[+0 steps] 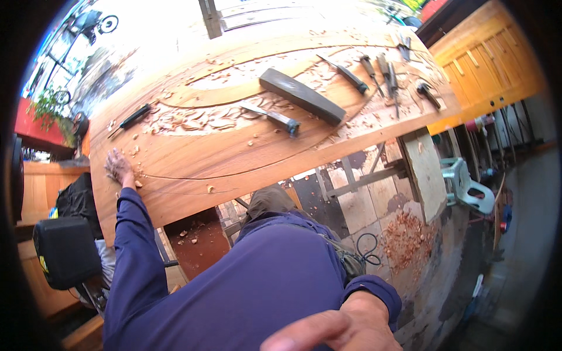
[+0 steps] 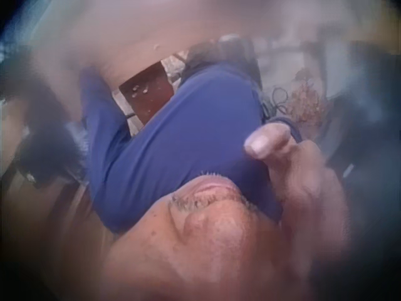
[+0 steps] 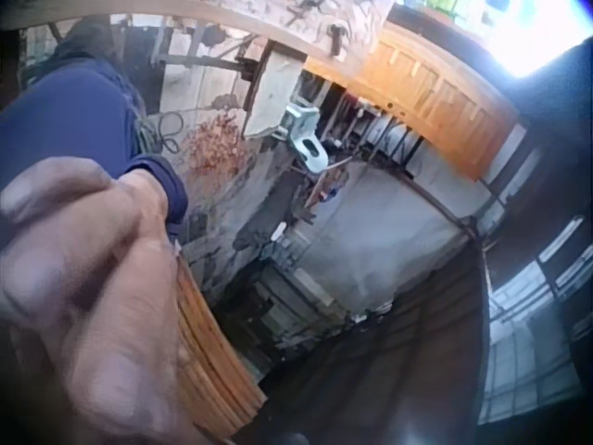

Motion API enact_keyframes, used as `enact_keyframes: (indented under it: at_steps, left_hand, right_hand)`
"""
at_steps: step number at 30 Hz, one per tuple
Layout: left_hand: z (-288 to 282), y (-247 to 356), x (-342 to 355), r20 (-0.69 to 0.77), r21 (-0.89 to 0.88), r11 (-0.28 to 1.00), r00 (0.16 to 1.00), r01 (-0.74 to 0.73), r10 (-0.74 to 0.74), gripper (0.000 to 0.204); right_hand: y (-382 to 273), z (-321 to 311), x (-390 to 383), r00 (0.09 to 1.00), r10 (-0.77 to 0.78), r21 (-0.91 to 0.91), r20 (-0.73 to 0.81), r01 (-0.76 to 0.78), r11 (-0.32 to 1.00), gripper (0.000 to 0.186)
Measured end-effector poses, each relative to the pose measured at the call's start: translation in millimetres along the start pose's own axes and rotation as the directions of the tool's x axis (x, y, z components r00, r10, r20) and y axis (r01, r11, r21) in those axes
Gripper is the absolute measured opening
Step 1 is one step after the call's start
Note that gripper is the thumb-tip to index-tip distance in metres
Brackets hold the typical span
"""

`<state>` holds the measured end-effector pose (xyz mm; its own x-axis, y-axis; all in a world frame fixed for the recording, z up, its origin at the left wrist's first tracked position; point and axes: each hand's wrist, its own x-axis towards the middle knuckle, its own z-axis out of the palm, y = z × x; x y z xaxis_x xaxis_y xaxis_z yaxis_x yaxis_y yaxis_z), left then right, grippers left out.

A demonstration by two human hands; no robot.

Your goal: The person carves a floral design into a large wooden panel using a chisel and a wooden mallet. The person repeatedly positions the chisel and strikes it with the mallet to remove wood shavings, then brushes the shavings away by hand.

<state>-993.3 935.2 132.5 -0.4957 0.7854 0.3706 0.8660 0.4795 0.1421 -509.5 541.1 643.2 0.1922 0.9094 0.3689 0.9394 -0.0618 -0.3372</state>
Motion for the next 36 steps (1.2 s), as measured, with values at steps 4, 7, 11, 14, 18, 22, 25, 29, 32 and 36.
enact_keyframes:
  at_steps: [4, 7, 11, 14, 18, 22, 25, 29, 32, 36]
  left_hand:
    - [12, -22, 12, -0.027, -0.056, 0.996, 0.998, -0.064, 0.062, 0.065]
    - [22, -25, 5, 0.009, 0.030, 0.990, 0.991, -0.137, 0.137, 0.066]
    - [26, 23, -7, 0.010, -0.052, 0.984, 0.985, -0.169, 0.170, 0.070]
    - [1, 15, -22, 0.059, -0.057, 0.998, 0.998, 0.027, -0.024, 0.072]
    - [-31, -5, 3, -0.014, -0.032, 0.999, 1.000, -0.022, 0.021, 0.073]
    - [-27, 13, -9, 0.020, -0.033, 0.999, 1.000, 0.006, -0.005, 0.073]
    - [-28, 12, -7, 0.001, -0.036, 0.999, 1.000, -0.010, 0.010, 0.073]
    - [-18, 15, -10, 0.018, -0.042, 0.999, 1.000, 0.012, -0.012, 0.072]
    - [-23, -8, 11, 0.006, 0.019, 0.999, 0.999, -0.049, 0.049, 0.071]
    - [-13, 8, 9, 0.027, -0.015, 0.999, 0.999, -0.032, 0.032, 0.071]
  right_hand:
    - [8, -32, -7, 0.993, 0.002, -0.254, 0.120, 0.029, 0.967, 0.002]
    - [7, -30, -6, 0.982, -0.004, -0.450, 0.186, 0.089, 0.889, 0.002]
    - [29, -5, -17, 0.981, 0.096, 0.072, -0.169, -0.085, 0.994, 0.004]
    - [55, 12, -23, 0.980, 0.100, 0.265, -0.170, -0.052, 0.963, 0.003]
    - [76, 6, -35, 0.972, 0.106, 0.404, -0.210, -0.013, 0.915, 0.003]
    - [84, 8, -37, 0.968, 0.106, 0.427, -0.226, 0.001, 0.904, 0.005]
    - [92, 9, -37, 0.965, 0.099, 0.450, -0.244, 0.022, 0.893, 0.007]
    - [96, 11, -37, 0.964, 0.090, 0.476, -0.250, 0.041, 0.878, 0.009]
    - [100, 8, -41, 0.962, 0.083, 0.528, -0.261, 0.070, 0.846, 0.011]
    - [101, 15, -36, 0.956, 0.076, 0.532, -0.283, 0.091, 0.842, 0.014]
